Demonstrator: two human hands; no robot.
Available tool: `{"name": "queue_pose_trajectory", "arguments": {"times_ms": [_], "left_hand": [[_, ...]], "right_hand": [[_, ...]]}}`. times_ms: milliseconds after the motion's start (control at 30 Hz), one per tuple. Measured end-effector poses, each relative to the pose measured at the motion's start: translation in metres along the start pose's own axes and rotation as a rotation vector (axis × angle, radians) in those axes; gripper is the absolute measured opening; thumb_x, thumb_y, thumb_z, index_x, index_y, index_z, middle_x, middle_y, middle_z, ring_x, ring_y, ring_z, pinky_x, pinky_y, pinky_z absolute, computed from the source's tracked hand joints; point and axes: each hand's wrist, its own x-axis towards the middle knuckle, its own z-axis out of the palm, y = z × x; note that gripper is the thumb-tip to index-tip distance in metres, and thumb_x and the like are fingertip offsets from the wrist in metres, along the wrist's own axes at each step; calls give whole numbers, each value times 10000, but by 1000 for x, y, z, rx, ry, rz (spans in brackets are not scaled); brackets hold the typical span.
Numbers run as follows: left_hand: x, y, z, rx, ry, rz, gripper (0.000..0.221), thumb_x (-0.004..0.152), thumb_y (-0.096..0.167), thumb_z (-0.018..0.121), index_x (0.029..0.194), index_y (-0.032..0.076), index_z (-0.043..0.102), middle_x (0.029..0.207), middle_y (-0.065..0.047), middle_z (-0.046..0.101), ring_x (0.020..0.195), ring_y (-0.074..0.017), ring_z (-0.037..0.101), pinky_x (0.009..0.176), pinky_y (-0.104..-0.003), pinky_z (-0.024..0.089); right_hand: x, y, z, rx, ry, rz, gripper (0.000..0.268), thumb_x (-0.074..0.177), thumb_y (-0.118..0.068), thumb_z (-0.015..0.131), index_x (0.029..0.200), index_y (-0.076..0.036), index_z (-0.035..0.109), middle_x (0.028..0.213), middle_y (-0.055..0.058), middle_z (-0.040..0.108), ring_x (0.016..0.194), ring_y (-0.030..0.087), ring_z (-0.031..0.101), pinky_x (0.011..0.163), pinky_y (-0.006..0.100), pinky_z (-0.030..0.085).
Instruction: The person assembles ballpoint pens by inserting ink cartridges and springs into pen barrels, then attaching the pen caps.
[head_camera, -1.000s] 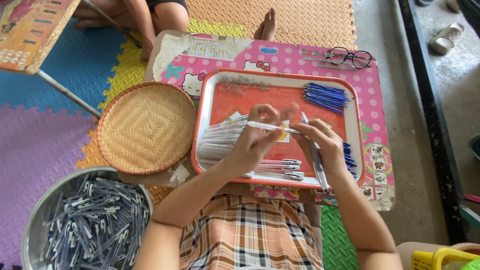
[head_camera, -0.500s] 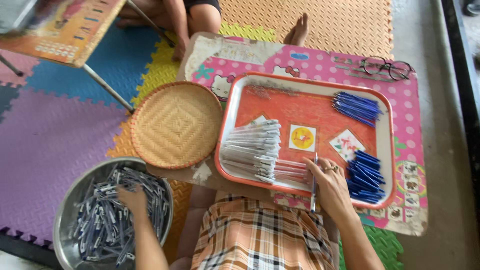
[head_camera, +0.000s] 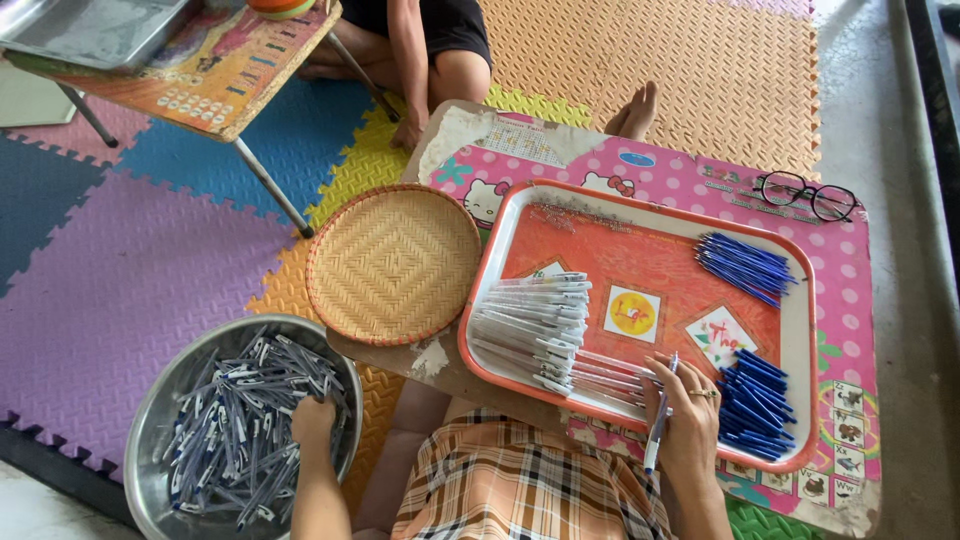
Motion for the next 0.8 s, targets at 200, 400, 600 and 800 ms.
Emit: {"name": "queue_pose_trajectory", "arguments": {"times_ms": [200,400,600,800], "left_hand": [[34,-24,-7,-73,262,247,430,1053,459,589,1101,107,832,1085,-194,801,1019,-438,748,871,-540,561],[47,-23,-90,-507,243,177,499,1217,301,409,1084,-79,702,856,-246,690,655,-369,622,529,-518,412],[2,80,-221,-1846,678,373,555,1106,44,526,1612,272,546,986,-27,611,617,-37,449,490,-177,353],[-168,255,-307,-1086,509,1327,473,1307,95,488,1726,292,388,993,37,278,723,-53,281,565,-231,252]], "right_hand": [[-3,7,2,38,23,9,318,1002,-115,710,1320,-114,702,1277,123,715,1230,355,654,1042,481,444],[-7,11,6,26,38,15,317,1010,-146,708,1325,-122,701,1256,125,700,1224,364,638,1063,495,441],[-3,5,3,25,20,14,303,1011,-156,700,1313,-131,702,1276,119,709,1221,362,643,1005,503,441],[-1,-4,-4,59,74,-39,266,1005,-82,707,1271,-102,709,1249,98,726,1176,350,653,1036,501,456]]}}
